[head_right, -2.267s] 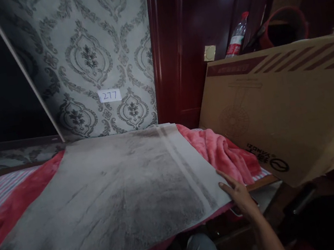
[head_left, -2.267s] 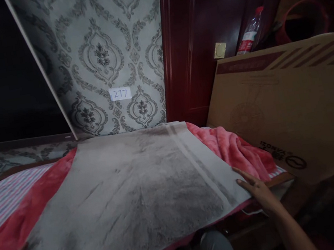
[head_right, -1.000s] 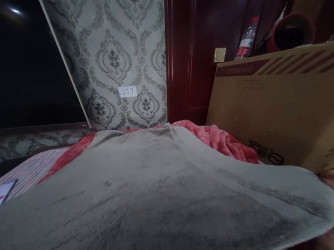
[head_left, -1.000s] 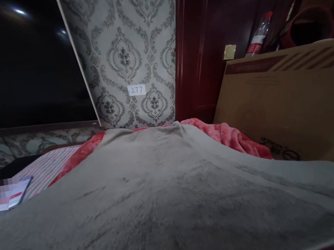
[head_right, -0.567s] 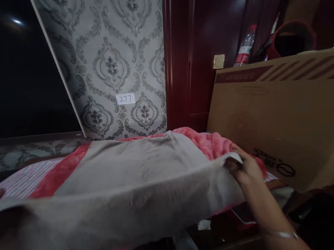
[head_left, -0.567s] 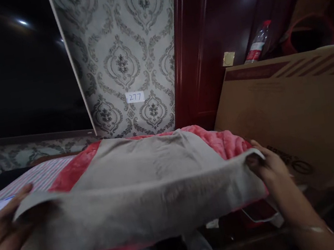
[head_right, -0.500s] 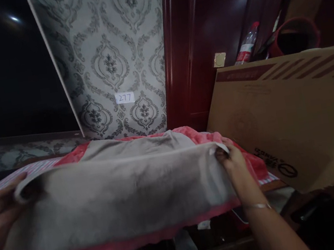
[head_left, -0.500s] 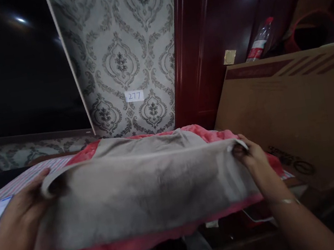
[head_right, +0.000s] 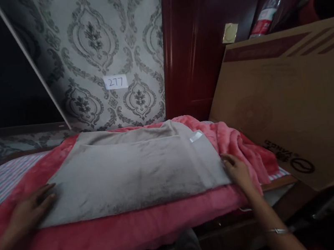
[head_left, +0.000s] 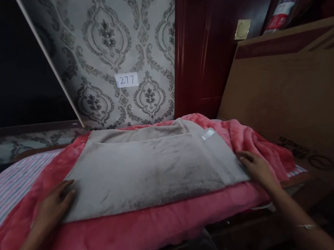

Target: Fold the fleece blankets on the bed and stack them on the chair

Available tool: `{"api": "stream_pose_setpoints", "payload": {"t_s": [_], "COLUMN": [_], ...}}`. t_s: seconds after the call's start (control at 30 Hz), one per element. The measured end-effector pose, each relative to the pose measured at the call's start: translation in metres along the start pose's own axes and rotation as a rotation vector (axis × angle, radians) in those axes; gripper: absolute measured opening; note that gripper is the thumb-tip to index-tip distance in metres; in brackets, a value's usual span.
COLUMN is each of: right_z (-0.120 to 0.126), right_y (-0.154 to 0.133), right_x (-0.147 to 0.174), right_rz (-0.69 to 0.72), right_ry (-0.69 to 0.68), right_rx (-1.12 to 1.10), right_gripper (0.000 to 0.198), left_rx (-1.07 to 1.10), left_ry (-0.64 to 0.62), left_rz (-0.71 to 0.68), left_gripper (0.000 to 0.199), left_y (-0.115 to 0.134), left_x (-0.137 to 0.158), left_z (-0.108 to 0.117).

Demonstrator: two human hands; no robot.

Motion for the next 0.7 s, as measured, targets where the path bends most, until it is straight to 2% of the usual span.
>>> {"api": "stream_pose_setpoints", "payload": {"t_s": [0.07,0.13,0.27,0.37,0.53,0.6,0.7], "right_z": [0.013,0.021,0.034,0.042,0.036,0.027,0.015], "right_y": [0.004,0.008,0.014,0.012,-0.001,-0.007,-0.018], "right_x": [0.007,0.017,0.037,0.046,0.042,0.039,0.036], "right_rz": [0.047,0.050,-0.005,-0.099,-0.284,-0.311,-0.296], "right_ry": [0.006,-0.006,-0.015,-0.026,-0.069,-0.087,-0.091], "right_rx": [0.165,0.225,0.181,0.106,-0.053,-0.097,-0.180], "right_gripper": [0.045,0.050,0.060,0.064,0.077,0.082,0.084], "left_rx": [-0.087,-0.173,-0.156,-0.042,-0.048,0.049,0.240], "left_ry": [-0.037,-0.034,-0.003,-0.068,-0.126,-0.120,-0.028], "left_rz": [0.013,0.033,0.170,0.308,0.361,0.411,0.508], "left_gripper": [0.071,0.073,0.074,0.075,0.056,0.047,0.032], "left_y": [0.005,0.013,0.013,0.003,-0.001,0.002,0.008], "left_x": [0.007,0.017,0.042,0.053,0.049,0.047,0.044], "left_z": [0.006,0.012,0.020,0.024,0.033,0.036,0.040]}}
Point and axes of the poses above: each hand's wrist, its own x-axis away from the middle knuckle, its own z-axis out of the back of the hand, y = z × x, the point moved 1 cm from there along -x, towards the middle knuckle, and after that the axes turned 11 degrees about -x, right-handed, at the moved point
